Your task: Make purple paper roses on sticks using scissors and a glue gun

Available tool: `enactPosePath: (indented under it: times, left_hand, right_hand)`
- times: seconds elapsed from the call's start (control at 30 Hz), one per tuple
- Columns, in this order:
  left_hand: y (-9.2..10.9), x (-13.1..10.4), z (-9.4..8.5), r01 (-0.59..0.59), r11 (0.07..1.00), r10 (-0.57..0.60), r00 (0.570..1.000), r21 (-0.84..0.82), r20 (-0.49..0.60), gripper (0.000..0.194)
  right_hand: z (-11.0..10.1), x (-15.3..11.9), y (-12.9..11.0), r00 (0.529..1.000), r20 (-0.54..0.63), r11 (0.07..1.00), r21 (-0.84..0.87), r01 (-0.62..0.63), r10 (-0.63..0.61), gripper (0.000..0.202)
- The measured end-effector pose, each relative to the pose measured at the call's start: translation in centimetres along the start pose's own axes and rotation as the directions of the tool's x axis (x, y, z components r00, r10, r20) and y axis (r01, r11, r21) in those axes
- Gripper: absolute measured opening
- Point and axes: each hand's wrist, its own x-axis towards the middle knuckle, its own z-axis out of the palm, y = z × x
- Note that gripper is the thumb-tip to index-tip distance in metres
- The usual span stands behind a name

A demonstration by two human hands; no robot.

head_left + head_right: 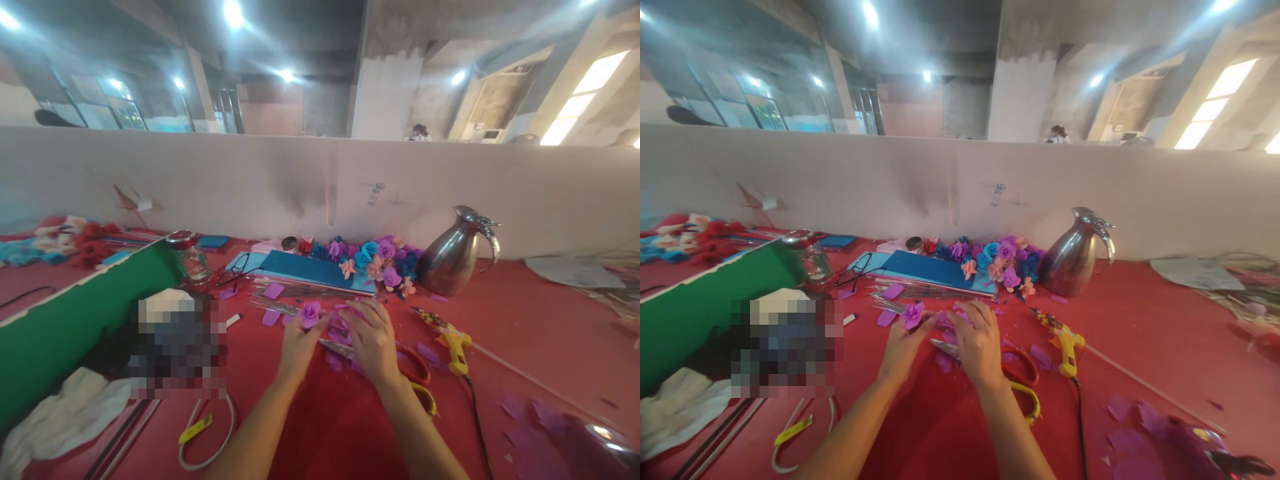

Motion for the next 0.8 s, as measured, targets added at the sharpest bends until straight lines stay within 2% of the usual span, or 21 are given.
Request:
enactPosePath:
  times: [0.07,0.1,0.13,0.17,0.2,0.23,0.27,0.3,0.43,0.6,0.73,0.8]
  left_hand:
    - [0.3,0.0,0.1,-0.005,1.0,0.005,1.0,-0.002,-0.02,0.02]
    - [0.4,0.0,0.2,-0.006,1.0,0.006,0.999,-0.014,-0.037,0.019]
    - [0.5,0.0,0.2,-0.006,0.999,0.004,0.999,-0.033,-0.053,0.019]
    - [0.5,0.0,0.3,0.0,0.999,-0.003,0.998,-0.052,-0.058,0.019]
    - [0.6,0.0,0.3,0.009,0.998,-0.013,0.998,-0.065,-0.059,0.018]
    - [0.6,0.0,0.4,0.017,0.997,-0.02,0.998,-0.069,-0.054,0.018]
    - [0.6,0.0,0.4,0.019,0.998,-0.022,0.998,-0.066,-0.057,0.017]
    - [0.6,0.0,0.5,0.016,0.998,-0.02,0.998,-0.056,-0.064,0.017]
    - [0.8,-0.3,0.7,-0.013,1.0,0.012,0.996,-0.006,-0.087,0.016]
    - [0.9,-0.4,0.8,-0.007,1.0,0.006,0.998,-0.011,-0.07,0.016]
    - [0.8,-0.4,0.7,0.028,0.999,-0.03,0.999,-0.039,-0.036,0.03]
    - [0.6,-0.3,0.7,0.04,0.999,-0.04,0.999,-0.017,0.002,0.029]
  right_hand:
    - [0.4,0.1,-0.4,0.983,-0.006,0.97,0.168,-0.177,0.181,0.026]
    - [0.6,0.2,-0.6,0.949,0.006,0.908,0.288,-0.303,0.314,0.025]
    - [0.8,0.2,-0.8,0.892,0.057,0.8,0.42,-0.428,0.448,0.026]
    - [1.0,0.3,-1.0,0.821,0.147,0.65,0.54,-0.534,0.552,0.027]
    - [1.2,0.4,-1.2,0.751,0.258,0.488,0.625,-0.61,0.608,0.028]
    - [1.3,0.4,-1.4,0.7,0.354,0.352,0.671,-0.652,0.62,0.028]
    - [1.4,0.5,-1.6,0.673,0.414,0.27,0.691,-0.671,0.613,0.027]
    - [1.5,0.5,-1.7,0.665,0.435,0.241,0.697,-0.676,0.607,0.026]
    - [1.5,0.6,-1.7,0.684,0.378,0.288,0.703,-0.651,0.623,0.025]
    - [1.5,0.7,-1.3,0.635,0.393,0.202,0.723,-0.66,0.665,0.028]
    - [1.4,0.7,-1.6,0.672,0.4,0.304,0.668,-0.679,0.623,0.024]
    - [1.4,0.7,-1.8,0.683,0.403,0.335,0.65,-0.682,0.609,0.022]
